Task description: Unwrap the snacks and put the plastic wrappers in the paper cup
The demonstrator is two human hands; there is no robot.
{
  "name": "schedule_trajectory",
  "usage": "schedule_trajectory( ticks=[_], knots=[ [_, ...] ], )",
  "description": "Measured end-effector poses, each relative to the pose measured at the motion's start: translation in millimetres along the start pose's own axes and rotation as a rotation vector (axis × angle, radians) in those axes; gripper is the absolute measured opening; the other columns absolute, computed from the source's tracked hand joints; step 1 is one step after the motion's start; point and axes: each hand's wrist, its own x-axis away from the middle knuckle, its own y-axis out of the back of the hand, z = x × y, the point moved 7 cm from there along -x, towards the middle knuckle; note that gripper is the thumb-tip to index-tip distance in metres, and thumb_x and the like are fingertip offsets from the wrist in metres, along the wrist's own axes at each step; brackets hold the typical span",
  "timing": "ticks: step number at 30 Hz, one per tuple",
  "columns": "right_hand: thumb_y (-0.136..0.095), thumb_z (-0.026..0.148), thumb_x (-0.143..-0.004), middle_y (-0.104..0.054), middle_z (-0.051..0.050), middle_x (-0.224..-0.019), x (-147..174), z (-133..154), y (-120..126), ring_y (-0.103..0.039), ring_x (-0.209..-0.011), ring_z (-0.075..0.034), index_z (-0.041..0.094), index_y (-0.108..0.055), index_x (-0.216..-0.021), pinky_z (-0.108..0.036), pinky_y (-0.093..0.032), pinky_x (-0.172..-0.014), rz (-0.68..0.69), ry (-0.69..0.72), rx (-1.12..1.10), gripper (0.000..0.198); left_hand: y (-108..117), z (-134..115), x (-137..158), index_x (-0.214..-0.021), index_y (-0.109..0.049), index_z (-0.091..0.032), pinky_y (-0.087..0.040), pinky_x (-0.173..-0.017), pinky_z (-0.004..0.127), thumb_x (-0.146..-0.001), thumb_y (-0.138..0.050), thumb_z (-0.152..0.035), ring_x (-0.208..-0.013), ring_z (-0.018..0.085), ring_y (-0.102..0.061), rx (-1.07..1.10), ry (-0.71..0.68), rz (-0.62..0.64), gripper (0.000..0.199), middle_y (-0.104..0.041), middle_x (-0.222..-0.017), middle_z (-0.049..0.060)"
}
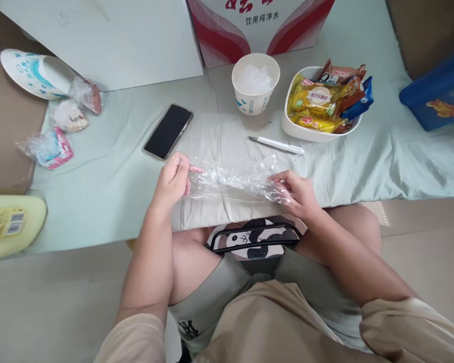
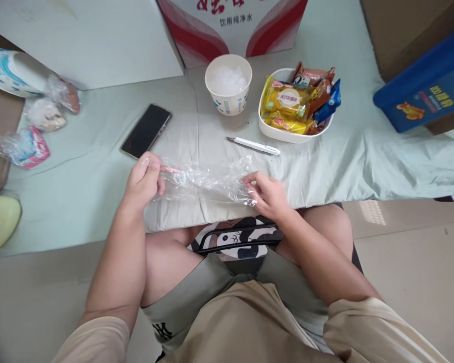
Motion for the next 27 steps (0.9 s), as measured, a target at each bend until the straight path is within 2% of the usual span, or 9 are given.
schedule_trajectory(
  ticks=[3, 6, 10, 12, 15, 18, 23, 25, 27],
  knots=[
    [-0.051, 0.034, -0.097, -0.080, -0.009, -0.109, -1.4, -1.5, -4.2, -0.063, -0.057, -0.013, 0.023, -0.057, -0.087, -0.029, -0.048, -0.056, 0.037, 0.009, 0.040, 0.016, -3.2, -0.8, 2.1, -0.081, -0.047, -0.024, -0.025, -0.034, 0.024, -0.098, -0.055, -0.057, -0.036, 0.007, -0.044, -0.021, 0.063, 0.078, 0.038, -0.070, -0.076, 0.001],
    [-0.049, 0.032, -0.095, -0.079, -0.010, -0.114, -2.6, -1.2, -7.7, -0.076, -0.085, -0.022, 0.023, -0.058, -0.084, -0.033, -0.053, -0.066, 0.089, 0.026, 0.112, 0.017, -9.8, -7.6, 6.3, -0.077, -0.046, -0.023, -0.024, -0.033, 0.024, -0.096, -0.055, -0.052, -0.034, 0.005, -0.034, -0.046, 0.119, 0.174, 0.036, -0.077, -0.083, 0.004],
    [-0.049, 0.029, -0.092, -0.079, -0.010, -0.114, -2.3, 1.2, -13.3, -0.075, -0.110, -0.028, 0.022, -0.055, -0.074, -0.033, -0.051, -0.066, 0.181, 0.059, 0.167, 0.020, -20.6, -12.2, 11.9, -0.071, -0.053, -0.021, -0.029, -0.033, 0.023, -0.091, -0.061, -0.049, -0.038, 0.007, -0.036, -0.136, 0.198, 0.337, 0.035, -0.078, -0.086, 0.006],
    [-0.049, 0.027, -0.091, -0.079, -0.009, -0.112, -1.7, 0.8, -15.6, -0.075, -0.107, -0.027, 0.022, -0.055, -0.073, -0.031, -0.049, -0.065, 0.211, 0.061, 0.192, 0.020, -22.3, -12.2, 12.7, -0.071, -0.058, -0.021, -0.030, -0.032, 0.022, -0.089, -0.061, -0.048, -0.039, 0.007, -0.036, -0.165, 0.210, 0.375, 0.033, -0.079, -0.087, 0.006],
    [-0.050, 0.028, -0.090, -0.078, -0.007, -0.104, -0.5, 0.5, -16.9, -0.073, -0.084, -0.021, 0.022, -0.062, -0.079, -0.031, -0.047, -0.062, 0.215, 0.069, 0.261, 0.018, -23.6, -11.4, 12.5, -0.070, -0.057, -0.021, -0.027, -0.031, 0.021, -0.088, -0.062, -0.047, -0.038, 0.007, -0.035, -0.139, 0.201, 0.403, 0.032, -0.079, -0.087, 0.005],
    [-0.051, 0.031, -0.090, -0.075, -0.008, -0.111, 0.6, 5.5, -14.8, -0.064, -0.068, -0.016, 0.021, -0.067, -0.081, -0.032, -0.044, -0.057, 0.167, 0.120, 0.329, 0.021, -23.7, -10.2, 11.9, -0.068, -0.054, -0.021, -0.024, -0.031, 0.021, -0.088, -0.063, -0.046, -0.038, 0.006, -0.032, -0.117, 0.208, 0.396, 0.033, -0.078, -0.085, 0.005],
    [-0.052, 0.025, -0.088, -0.074, -0.006, -0.129, 2.4, 11.5, -14.2, -0.072, -0.085, -0.018, 0.020, -0.064, -0.078, -0.030, -0.042, -0.057, 0.174, 0.137, 0.343, 0.017, -22.4, -9.1, 12.2, -0.086, -0.073, -0.022, -0.022, -0.034, 0.023, -0.089, -0.060, -0.050, -0.040, 0.011, -0.031, -0.195, 0.216, 0.382, 0.030, -0.051, -0.053, -0.003],
    [-0.053, 0.023, -0.087, -0.075, -0.006, -0.129, 3.2, 10.9, -15.8, -0.074, -0.086, -0.019, 0.020, -0.062, -0.073, -0.029, -0.040, -0.055, 0.213, 0.114, 0.354, 0.017, -21.0, -9.5, 12.1, -0.096, -0.076, -0.023, -0.022, -0.035, 0.023, -0.090, -0.059, -0.048, -0.039, 0.011, -0.030, -0.186, 0.189, 0.364, 0.031, -0.039, -0.048, -0.005],
    [-0.052, 0.022, -0.087, -0.077, -0.006, -0.126, 3.7, 10.5, -17.3, -0.075, -0.085, -0.020, 0.020, -0.060, -0.069, -0.029, -0.040, -0.054, 0.243, 0.100, 0.360, 0.019, -20.2, -8.8, 12.1, -0.104, -0.077, -0.024, -0.021, -0.035, 0.023, -0.091, -0.059, -0.047, -0.039, 0.011, -0.029, -0.170, 0.167, 0.346, 0.032, -0.038, -0.048, -0.006]
  ],
)
